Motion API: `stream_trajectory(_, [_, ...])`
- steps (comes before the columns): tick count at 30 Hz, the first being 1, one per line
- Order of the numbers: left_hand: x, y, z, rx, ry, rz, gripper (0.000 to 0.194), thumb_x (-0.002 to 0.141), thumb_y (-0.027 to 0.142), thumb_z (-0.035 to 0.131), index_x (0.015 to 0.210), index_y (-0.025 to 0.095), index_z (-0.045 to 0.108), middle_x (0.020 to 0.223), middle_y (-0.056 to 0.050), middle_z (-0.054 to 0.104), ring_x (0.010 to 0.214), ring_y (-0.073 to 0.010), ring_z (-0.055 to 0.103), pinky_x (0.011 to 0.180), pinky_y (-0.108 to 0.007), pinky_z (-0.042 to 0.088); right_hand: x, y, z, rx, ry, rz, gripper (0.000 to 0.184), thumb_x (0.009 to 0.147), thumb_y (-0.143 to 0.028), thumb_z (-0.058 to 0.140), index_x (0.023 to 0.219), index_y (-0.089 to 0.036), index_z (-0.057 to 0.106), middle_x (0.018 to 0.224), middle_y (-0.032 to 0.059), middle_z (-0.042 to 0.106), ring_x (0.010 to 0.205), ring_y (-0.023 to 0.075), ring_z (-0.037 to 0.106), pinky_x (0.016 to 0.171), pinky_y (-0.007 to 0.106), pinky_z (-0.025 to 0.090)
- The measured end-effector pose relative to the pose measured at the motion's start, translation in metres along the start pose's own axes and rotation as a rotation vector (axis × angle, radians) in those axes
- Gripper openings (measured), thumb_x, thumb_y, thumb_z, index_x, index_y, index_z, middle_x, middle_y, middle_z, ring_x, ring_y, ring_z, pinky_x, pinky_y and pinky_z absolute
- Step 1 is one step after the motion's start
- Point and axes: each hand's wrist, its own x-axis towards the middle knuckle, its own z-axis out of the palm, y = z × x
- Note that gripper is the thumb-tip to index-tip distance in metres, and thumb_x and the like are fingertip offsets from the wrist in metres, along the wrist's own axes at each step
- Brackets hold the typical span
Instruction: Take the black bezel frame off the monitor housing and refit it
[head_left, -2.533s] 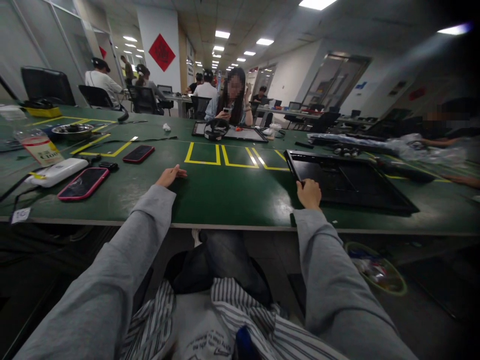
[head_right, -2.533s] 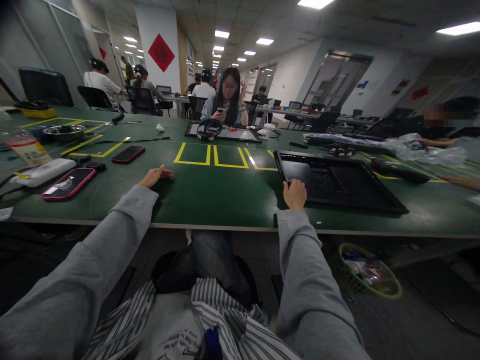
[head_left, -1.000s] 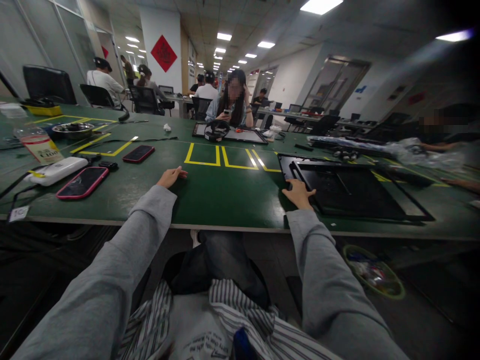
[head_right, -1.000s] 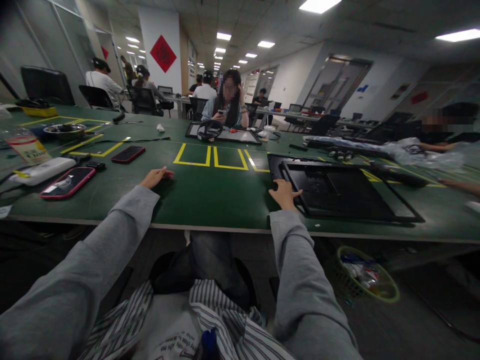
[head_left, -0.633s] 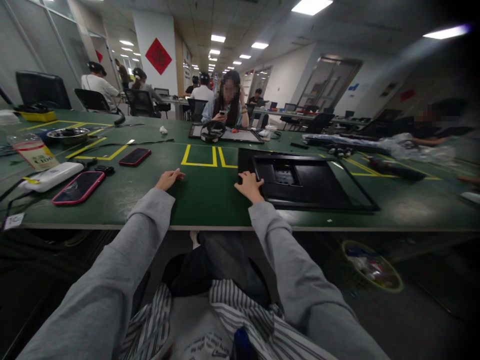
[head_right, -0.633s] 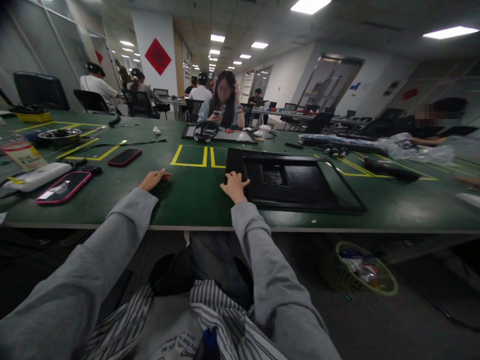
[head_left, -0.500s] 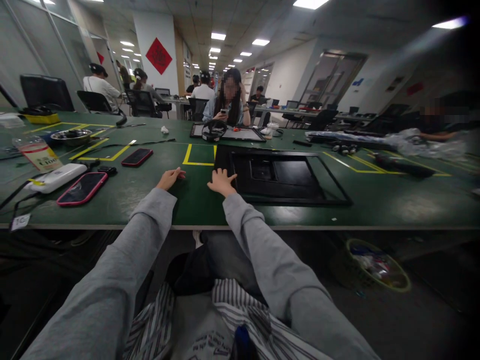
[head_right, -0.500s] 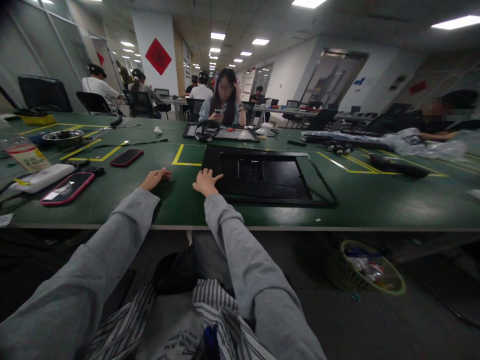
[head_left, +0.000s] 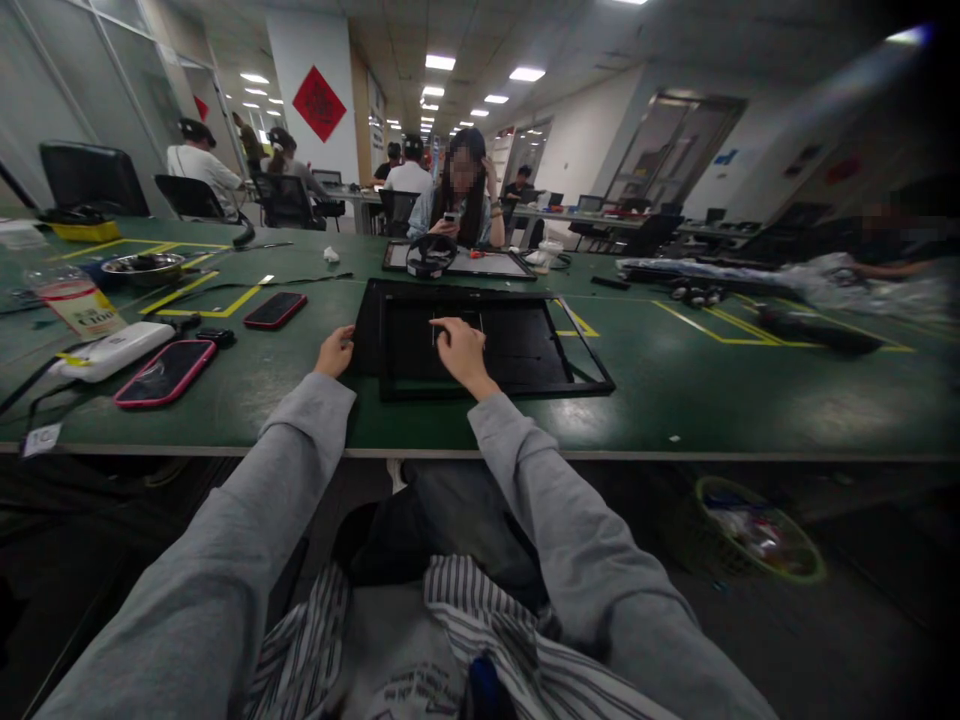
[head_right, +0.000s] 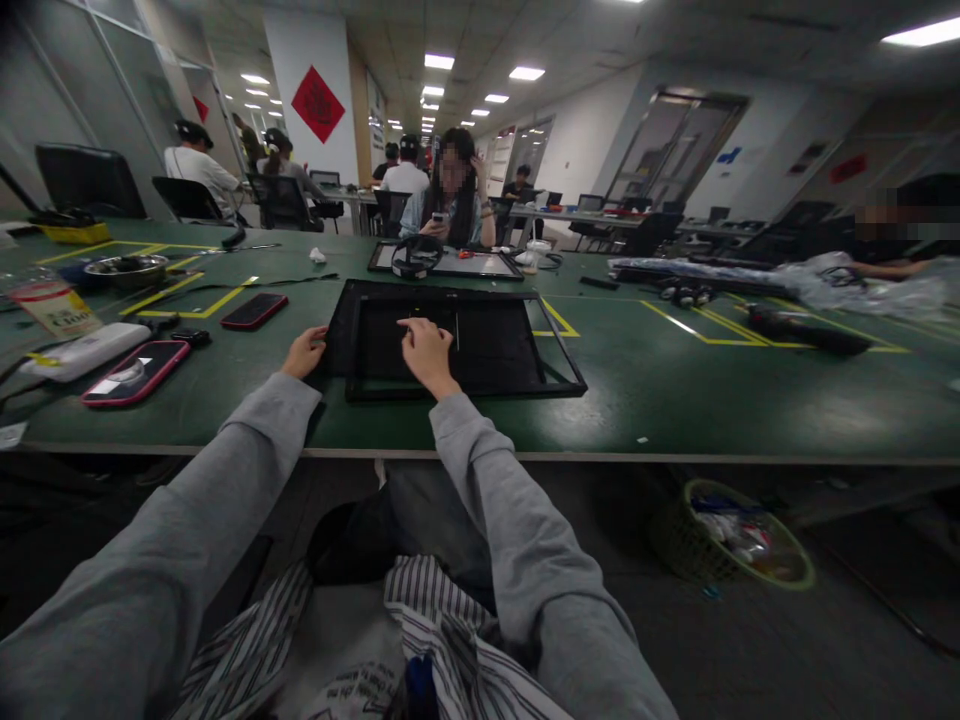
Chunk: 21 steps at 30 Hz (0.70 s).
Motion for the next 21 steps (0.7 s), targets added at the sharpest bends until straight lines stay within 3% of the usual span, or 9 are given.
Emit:
stream_trajectory(3, [0.0,0.002,-0.005,0.058,-0.009,-0.042,0.055,0.079,0.006,0.05,0.131,0.009,0.069,0.126,-0.017,0.073,0.122,-0.0271,0.067,0.106,-0.041,0.054,-0.004,0.073,-0.035,-0.107,0.165,0.172,0.044,0.091,-0.011,0.041,0.122,-0.02,0.071,0.129,0.0129,0.069,0.124,0.0299,0.06,0.108,0.052,0.039])
stream_trajectory(6, [-0.003,0.006,-0.011,0.111,-0.003,-0.059,0.056,0.081,0.006,0.05,0.132,0.01,0.07,0.128,-0.015,0.073,0.124,-0.027,0.067,0.111,-0.042,0.05,-0.01,0.138,-0.076,-0.267,0.3,0.307,0.044,0.088,-0.011,0.043,0.121,-0.018,0.071,0.127,0.0157,0.069,0.123,0.0326,0.058,0.107,0.053,0.038])
stream_trajectory(10, [-0.012,0.004,-0.025,0.214,-0.007,-0.076,0.055,0.085,0.012,0.05,0.135,0.017,0.07,0.129,-0.009,0.074,0.11,-0.0239,0.071,0.108,-0.039,0.051,-0.029,0.198,-0.116,-0.394,0.445,0.514,0.045,0.087,-0.016,0.046,0.127,-0.015,0.067,0.128,0.0201,0.067,0.123,0.0358,0.057,0.106,0.058,0.036])
stream_trajectory(13, [-0.018,0.002,-0.039,0.316,-0.016,-0.088,0.054,0.087,0.015,0.051,0.136,0.022,0.07,0.126,-0.005,0.075,0.1,-0.022,0.072,0.102,-0.035,0.053,-0.047,0.221,-0.121,-0.396,0.463,0.61,0.044,0.091,-0.025,0.049,0.13,-0.013,0.064,0.129,0.0226,0.067,0.123,0.0381,0.059,0.107,0.063,0.037])
stream_trajectory(16, [-0.024,0.006,-0.049,0.412,0.026,-0.112,0.051,0.088,0.015,0.051,0.134,0.024,0.072,0.124,-0.006,0.075,0.111,-0.0249,0.07,0.104,-0.038,0.052,-0.059,0.229,-0.111,-0.312,0.369,0.641,0.044,0.094,-0.033,0.052,0.13,-0.012,0.064,0.123,0.0237,0.069,0.118,0.0386,0.063,0.104,0.06,0.042])
stream_trajectory(18, [-0.028,0.012,-0.05,0.477,0.071,-0.101,0.048,0.091,0.02,0.052,0.135,0.025,0.072,0.133,-0.008,0.072,0.126,-0.0284,0.063,0.11,-0.044,0.048,-0.062,0.23,-0.103,-0.256,0.299,0.61,0.045,0.093,-0.034,0.055,0.132,-0.012,0.063,0.118,0.0225,0.072,0.114,0.0369,0.066,0.102,0.055,0.047])
stream_trajectory(21, [-0.034,0.023,-0.044,0.504,0.06,-0.069,0.041,0.099,0.042,0.052,0.133,0.029,0.073,0.147,-0.007,0.064,0.143,-0.0346,0.046,0.117,-0.06,0.036,-0.064,0.231,-0.097,-0.235,0.28,0.553,0.046,0.09,-0.027,0.057,0.134,-0.013,0.064,0.12,0.0206,0.073,0.113,0.0343,0.068,0.103,0.051,0.05])
